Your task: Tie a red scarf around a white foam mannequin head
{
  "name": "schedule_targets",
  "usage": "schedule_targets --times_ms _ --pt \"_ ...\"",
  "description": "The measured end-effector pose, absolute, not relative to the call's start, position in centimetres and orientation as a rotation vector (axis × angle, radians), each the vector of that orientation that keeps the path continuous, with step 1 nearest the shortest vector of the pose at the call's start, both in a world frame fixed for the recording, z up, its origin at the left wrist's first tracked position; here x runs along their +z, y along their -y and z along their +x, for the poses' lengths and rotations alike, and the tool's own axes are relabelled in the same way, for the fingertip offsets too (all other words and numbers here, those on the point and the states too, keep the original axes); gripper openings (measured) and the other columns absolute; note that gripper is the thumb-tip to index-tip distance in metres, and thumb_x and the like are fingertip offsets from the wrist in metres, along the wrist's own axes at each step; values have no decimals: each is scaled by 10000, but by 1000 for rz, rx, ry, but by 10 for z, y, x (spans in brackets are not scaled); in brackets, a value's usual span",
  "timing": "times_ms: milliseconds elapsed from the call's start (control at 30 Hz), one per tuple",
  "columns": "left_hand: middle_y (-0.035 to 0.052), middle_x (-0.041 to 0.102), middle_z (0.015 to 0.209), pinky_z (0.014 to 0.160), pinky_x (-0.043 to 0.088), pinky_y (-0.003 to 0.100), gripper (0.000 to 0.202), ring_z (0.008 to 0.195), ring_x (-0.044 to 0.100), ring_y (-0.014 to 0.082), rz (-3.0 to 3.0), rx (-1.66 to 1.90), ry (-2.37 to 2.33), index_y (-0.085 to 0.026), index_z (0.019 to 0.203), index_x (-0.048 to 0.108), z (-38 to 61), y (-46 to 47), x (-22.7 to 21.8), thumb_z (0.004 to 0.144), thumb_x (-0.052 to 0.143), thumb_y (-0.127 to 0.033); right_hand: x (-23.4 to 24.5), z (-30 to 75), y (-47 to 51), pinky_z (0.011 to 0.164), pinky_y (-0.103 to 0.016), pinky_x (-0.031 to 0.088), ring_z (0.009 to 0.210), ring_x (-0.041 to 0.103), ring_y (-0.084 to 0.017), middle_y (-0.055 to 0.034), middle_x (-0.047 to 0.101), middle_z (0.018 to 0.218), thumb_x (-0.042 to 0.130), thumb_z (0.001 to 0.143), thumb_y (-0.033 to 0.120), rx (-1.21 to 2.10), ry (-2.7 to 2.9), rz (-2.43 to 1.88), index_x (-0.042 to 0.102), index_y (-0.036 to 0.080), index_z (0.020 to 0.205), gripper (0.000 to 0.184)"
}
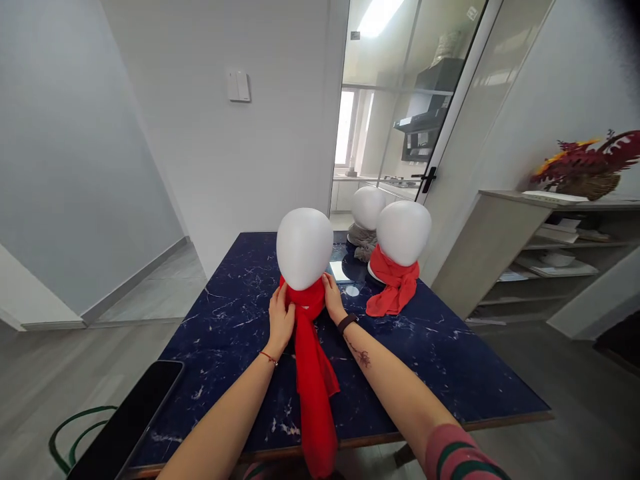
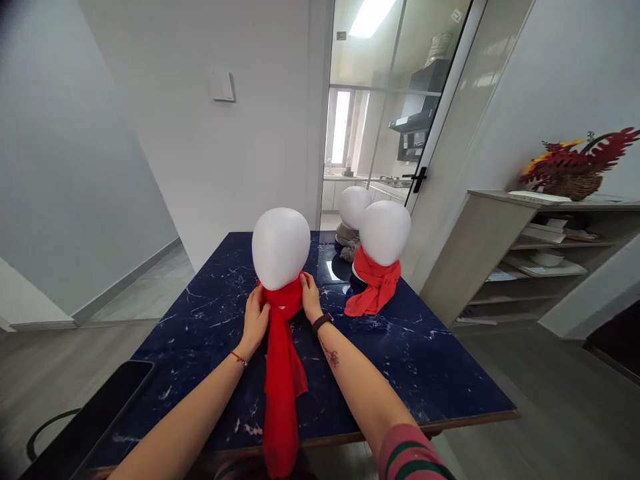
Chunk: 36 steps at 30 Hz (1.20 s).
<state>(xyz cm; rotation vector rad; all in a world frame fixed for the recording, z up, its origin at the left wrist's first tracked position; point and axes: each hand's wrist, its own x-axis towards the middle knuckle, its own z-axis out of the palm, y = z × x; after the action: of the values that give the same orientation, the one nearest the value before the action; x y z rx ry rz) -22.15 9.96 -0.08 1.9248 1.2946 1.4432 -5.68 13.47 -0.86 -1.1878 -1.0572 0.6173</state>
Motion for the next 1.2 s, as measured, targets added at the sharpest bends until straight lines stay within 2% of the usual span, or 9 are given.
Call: schedule_targets --times_ms 200,333,433,567,667,833,967,1067,1200 --pt "143 467 1274 1055 339 422 602 1237 412 255 1755 1461 -1511 -137 1297 405 -226 -110 -10 710 538 -159 -11 -50 -124 935 -359 380 1040 547 -227 -124 612 1108 361 869 500 487 1115 -1387 573 156 1045 441" --pt "136 511 1218 1053 328 463 381 1218 431 291 1759 1297 -1626 -144 1110 558 -231 -114 -10 736 528 -211 -11 -59 -114 940 -408 359 1074 529 -264 -173 590 1116 314 901 403 435 1113 -1528 567 136 1037 392" --pt "105 586 1115 1023 365 432 243 1133 499 266 1873 1204 -1535 -167 957 621 -232 -111 -6 751 508 -226 -9 -67 -106 932 -399 377 1086 536 -258 -169 580 1151 299 916 400 431 1123 -1574 529 142 1109 395" --pt "110 581 1117 1006 379 395 325 1119 498 250 1937 1189 -1467 -155 1040 608 -233 -110 -3 744 543 -273 -2 -69 -100 954 -366 395 1131 532 -225 -122 570 1226 331 916 472 491 1212 -1473 478 169 1220 454" --pt "128 541 1173 1000 381 400 388 1132 479 261 1923 1220 -1472 -146 1089 595 -235 -113 -5 747 559 -325 0 -65 -102 1023 -346 355 1215 478 -196 -97 520 1313 364 908 486 530 1295 -1302 457 175 1283 496" --pt "111 551 1139 977 398 399 371 1101 493 255 1902 1278 -1501 -169 1090 595 -238 -118 -6 747 555 -305 -7 -58 -113 1072 -338 314 1263 432 -174 -65 462 1377 420 894 466 538 1418 -1173 415 201 1343 522" --pt "109 574 1075 967 394 420 395 1089 497 262 1938 1203 -1553 -168 1130 559 -236 -116 -6 752 548 -283 -13 -58 -119 1042 -355 353 1216 480 -187 -73 506 1332 422 899 413 542 1470 -1246 429 209 1328 475" --pt "123 563 1088 959 394 406 419 1096 494 257 1929 1229 -1623 -134 1144 518 -233 -111 -3 746 552 -261 -12 -60 -117 1023 -372 363 1190 489 -210 -127 522 1290 411 902 392 426 1454 -1330 448 154 1289 456" --pt "113 561 1005 847 445 383 313 1007 533 261 1881 1288 -1886 -135 997 528 -233 -99 9 733 571 -299 -2 -63 -106 902 -353 422 1019 540 -220 -148 581 1084 440 886 380 115 1393 -1448 517 119 1118 358"
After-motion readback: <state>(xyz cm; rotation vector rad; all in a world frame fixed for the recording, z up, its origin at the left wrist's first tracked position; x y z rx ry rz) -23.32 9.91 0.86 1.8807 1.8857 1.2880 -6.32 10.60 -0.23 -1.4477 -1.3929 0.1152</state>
